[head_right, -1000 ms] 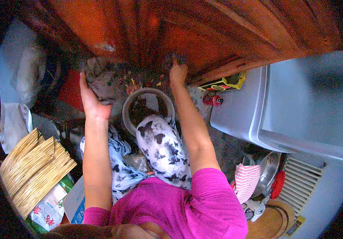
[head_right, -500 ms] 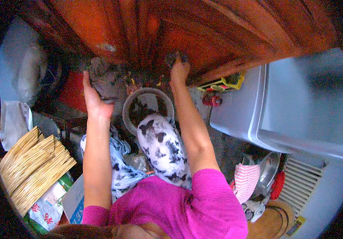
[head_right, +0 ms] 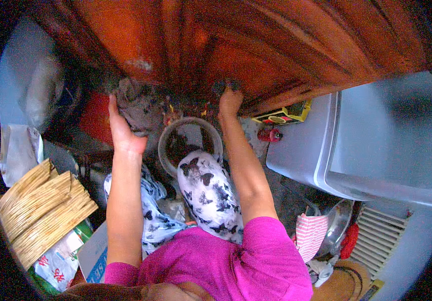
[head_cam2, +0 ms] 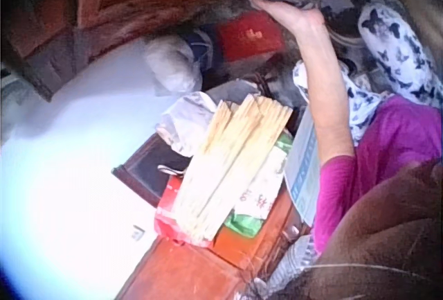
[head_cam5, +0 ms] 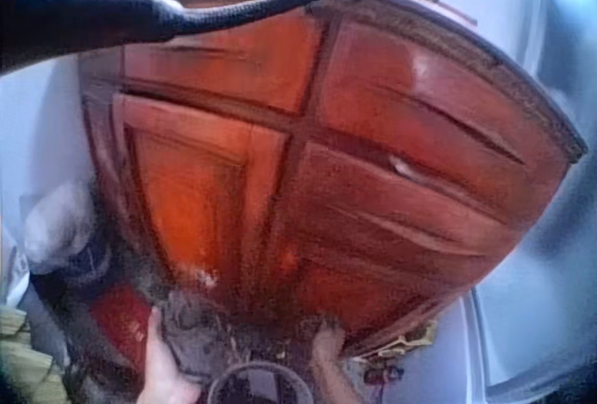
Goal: The person sits on the floor and scrubs the front of a wooden cabinet using a steel wool pad and a cloth. They repeatedly dip the pad into a bucket of water and wipe the cabinet doors and drawers.
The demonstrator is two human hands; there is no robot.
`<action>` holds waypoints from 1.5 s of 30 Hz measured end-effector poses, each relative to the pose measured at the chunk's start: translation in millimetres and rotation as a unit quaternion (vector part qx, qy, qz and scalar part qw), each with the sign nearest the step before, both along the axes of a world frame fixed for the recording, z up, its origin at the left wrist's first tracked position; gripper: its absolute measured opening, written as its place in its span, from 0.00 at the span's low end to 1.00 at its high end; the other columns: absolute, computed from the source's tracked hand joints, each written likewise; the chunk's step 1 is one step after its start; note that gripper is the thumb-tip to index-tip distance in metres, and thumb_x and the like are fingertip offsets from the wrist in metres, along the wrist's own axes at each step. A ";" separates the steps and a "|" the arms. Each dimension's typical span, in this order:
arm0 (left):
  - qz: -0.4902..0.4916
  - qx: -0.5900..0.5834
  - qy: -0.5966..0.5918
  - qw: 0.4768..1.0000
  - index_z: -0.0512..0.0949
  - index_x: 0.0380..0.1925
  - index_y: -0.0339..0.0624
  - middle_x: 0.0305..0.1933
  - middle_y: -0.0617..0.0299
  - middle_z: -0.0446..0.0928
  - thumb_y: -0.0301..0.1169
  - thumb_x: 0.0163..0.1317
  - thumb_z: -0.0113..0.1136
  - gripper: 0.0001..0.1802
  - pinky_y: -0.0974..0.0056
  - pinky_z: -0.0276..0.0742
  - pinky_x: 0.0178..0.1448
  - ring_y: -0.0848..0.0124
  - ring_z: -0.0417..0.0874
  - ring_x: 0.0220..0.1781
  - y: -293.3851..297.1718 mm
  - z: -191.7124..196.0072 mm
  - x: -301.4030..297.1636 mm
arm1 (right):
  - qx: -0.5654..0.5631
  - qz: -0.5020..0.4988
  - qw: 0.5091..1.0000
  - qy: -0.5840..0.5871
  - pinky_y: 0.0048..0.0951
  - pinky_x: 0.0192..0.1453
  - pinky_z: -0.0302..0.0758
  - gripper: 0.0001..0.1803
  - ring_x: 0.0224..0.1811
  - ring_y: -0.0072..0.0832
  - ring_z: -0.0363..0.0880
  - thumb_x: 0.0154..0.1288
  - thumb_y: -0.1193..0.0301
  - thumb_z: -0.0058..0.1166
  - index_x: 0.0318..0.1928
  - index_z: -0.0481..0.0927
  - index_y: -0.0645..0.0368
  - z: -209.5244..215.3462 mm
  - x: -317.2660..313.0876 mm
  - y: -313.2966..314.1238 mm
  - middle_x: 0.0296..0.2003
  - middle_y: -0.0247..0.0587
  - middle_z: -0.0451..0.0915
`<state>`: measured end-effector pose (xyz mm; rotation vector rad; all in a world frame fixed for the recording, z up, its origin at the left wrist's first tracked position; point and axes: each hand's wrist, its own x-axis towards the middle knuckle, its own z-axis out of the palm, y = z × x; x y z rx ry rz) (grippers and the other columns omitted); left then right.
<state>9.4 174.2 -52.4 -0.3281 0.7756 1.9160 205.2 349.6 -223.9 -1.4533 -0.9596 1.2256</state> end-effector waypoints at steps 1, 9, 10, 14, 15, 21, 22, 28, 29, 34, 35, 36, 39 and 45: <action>-0.010 -0.013 0.000 1.000 0.77 0.61 0.52 0.61 0.58 0.81 0.59 0.75 0.44 0.30 0.48 0.74 0.67 0.55 0.81 0.60 -0.5 5.8 -0.1 | -0.058 0.012 0.998 -0.032 0.34 0.32 0.75 0.13 0.37 0.28 0.81 0.73 0.63 0.57 0.47 0.82 0.61 7.2 5.0 10.8 0.43 0.37 0.83; -0.012 -0.013 0.006 1.000 0.78 0.60 0.51 0.60 0.58 0.81 0.58 0.76 0.44 0.29 0.49 0.74 0.67 0.55 0.81 0.60 0.7 5.1 2.8 | -0.040 0.014 0.999 0.022 0.35 0.35 0.75 0.14 0.40 0.29 0.80 0.71 0.63 0.58 0.49 0.82 0.59 2.6 -7.7 13.4 0.46 0.39 0.83; -0.010 -0.010 0.005 1.000 0.78 0.60 0.51 0.60 0.58 0.81 0.58 0.76 0.44 0.29 0.49 0.74 0.67 0.56 0.81 0.60 1.6 2.7 1.0 | -0.053 0.032 0.998 0.012 0.34 0.34 0.75 0.14 0.40 0.29 0.80 0.71 0.63 0.58 0.50 0.81 0.58 4.6 -2.0 18.0 0.46 0.39 0.83; -0.011 -0.024 -0.009 1.000 0.78 0.60 0.52 0.60 0.59 0.81 0.58 0.76 0.43 0.29 0.49 0.74 0.67 0.56 0.80 0.61 2.6 3.4 2.6 | -0.099 -0.043 0.994 -0.008 0.30 0.32 0.74 0.13 0.36 0.29 0.79 0.72 0.62 0.56 0.51 0.81 0.56 -17.6 -8.5 11.3 0.44 0.37 0.83; -0.008 -0.028 -0.012 1.000 0.78 0.60 0.52 0.60 0.59 0.81 0.58 0.76 0.43 0.29 0.49 0.74 0.67 0.56 0.80 0.61 3.1 5.4 1.9 | -0.094 -0.037 0.995 -0.027 0.33 0.34 0.75 0.15 0.40 0.28 0.79 0.72 0.61 0.55 0.52 0.80 0.55 -16.9 -11.2 11.4 0.44 0.35 0.83; -0.017 -0.020 0.005 1.000 0.77 0.61 0.51 0.62 0.59 0.80 0.58 0.76 0.43 0.29 0.48 0.74 0.67 0.56 0.80 0.61 2.7 10.8 -1.4 | -0.168 -0.046 0.981 0.085 0.38 0.37 0.75 0.14 0.42 0.29 0.78 0.73 0.62 0.54 0.53 0.80 0.52 16.8 -12.7 -0.1 0.43 0.33 0.82; -0.012 -0.014 0.004 1.000 0.77 0.61 0.51 0.62 0.59 0.80 0.58 0.76 0.43 0.29 0.49 0.74 0.67 0.56 0.80 0.61 1.7 7.6 0.3 | -0.199 -0.049 0.977 0.066 0.37 0.37 0.75 0.13 0.41 0.28 0.78 0.73 0.62 0.54 0.52 0.80 0.53 14.3 -14.2 0.0 0.43 0.33 0.82; -0.030 -0.014 0.000 0.999 0.77 0.61 0.52 0.62 0.59 0.80 0.58 0.75 0.44 0.29 0.48 0.75 0.67 0.56 0.81 0.60 -4.3 5.7 6.7 | -0.051 -0.025 0.998 0.040 0.34 0.33 0.73 0.13 0.35 0.27 0.77 0.71 0.62 0.58 0.48 0.79 0.56 0.0 -4.3 -0.8 0.37 0.35 0.81; -0.029 -0.014 -0.005 0.999 0.77 0.61 0.52 0.62 0.59 0.80 0.58 0.75 0.44 0.29 0.48 0.75 0.67 0.55 0.81 0.60 -2.4 9.4 5.9 | -0.021 -0.012 1.000 0.005 0.34 0.32 0.73 0.12 0.35 0.27 0.77 0.71 0.62 0.58 0.47 0.79 0.56 4.1 -9.6 6.2 0.36 0.36 0.81; -0.018 0.010 0.007 1.000 0.77 0.62 0.53 0.61 0.59 0.80 0.59 0.75 0.44 0.30 0.46 0.74 0.68 0.55 0.80 0.60 1.9 -2.0 4.8 | -0.093 -0.026 0.994 0.049 0.33 0.28 0.72 0.11 0.34 0.28 0.77 0.70 0.62 0.58 0.44 0.81 0.56 5.3 -5.7 21.8 0.36 0.35 0.81; -0.021 0.000 0.005 1.000 0.77 0.62 0.53 0.61 0.59 0.80 0.59 0.75 0.44 0.30 0.47 0.74 0.67 0.55 0.80 0.61 1.1 -0.6 4.9 | -0.060 -0.033 0.996 0.052 0.33 0.27 0.72 0.11 0.34 0.29 0.77 0.70 0.62 0.58 0.44 0.81 0.56 4.2 -6.4 17.5 0.37 0.35 0.81; -0.023 -0.009 0.004 1.000 0.77 0.62 0.53 0.61 0.59 0.80 0.59 0.75 0.43 0.30 0.47 0.74 0.67 0.55 0.80 0.61 1.8 2.6 4.3 | -0.102 -0.038 0.993 0.051 0.33 0.28 0.72 0.12 0.34 0.29 0.77 0.70 0.62 0.58 0.44 0.81 0.56 3.0 -7.4 12.6 0.37 0.35 0.81; -0.017 -0.022 0.004 1.000 0.77 0.62 0.52 0.61 0.59 0.80 0.59 0.75 0.43 0.30 0.48 0.74 0.66 0.56 0.80 0.60 -2.7 4.1 1.1 | -0.198 -0.049 0.977 0.055 0.34 0.29 0.73 0.13 0.34 0.30 0.77 0.70 0.61 0.58 0.46 0.81 0.56 19.0 -23.5 4.6 0.38 0.35 0.81; -0.024 -0.016 0.008 1.000 0.77 0.61 0.51 0.61 0.59 0.81 0.58 0.76 0.43 0.29 0.49 0.75 0.65 0.56 0.81 0.59 1.6 9.4 4.3 | -0.085 -0.035 0.994 -0.061 0.35 0.30 0.74 0.15 0.33 0.31 0.76 0.71 0.60 0.56 0.48 0.80 0.56 5.7 -7.0 23.8 0.36 0.36 0.80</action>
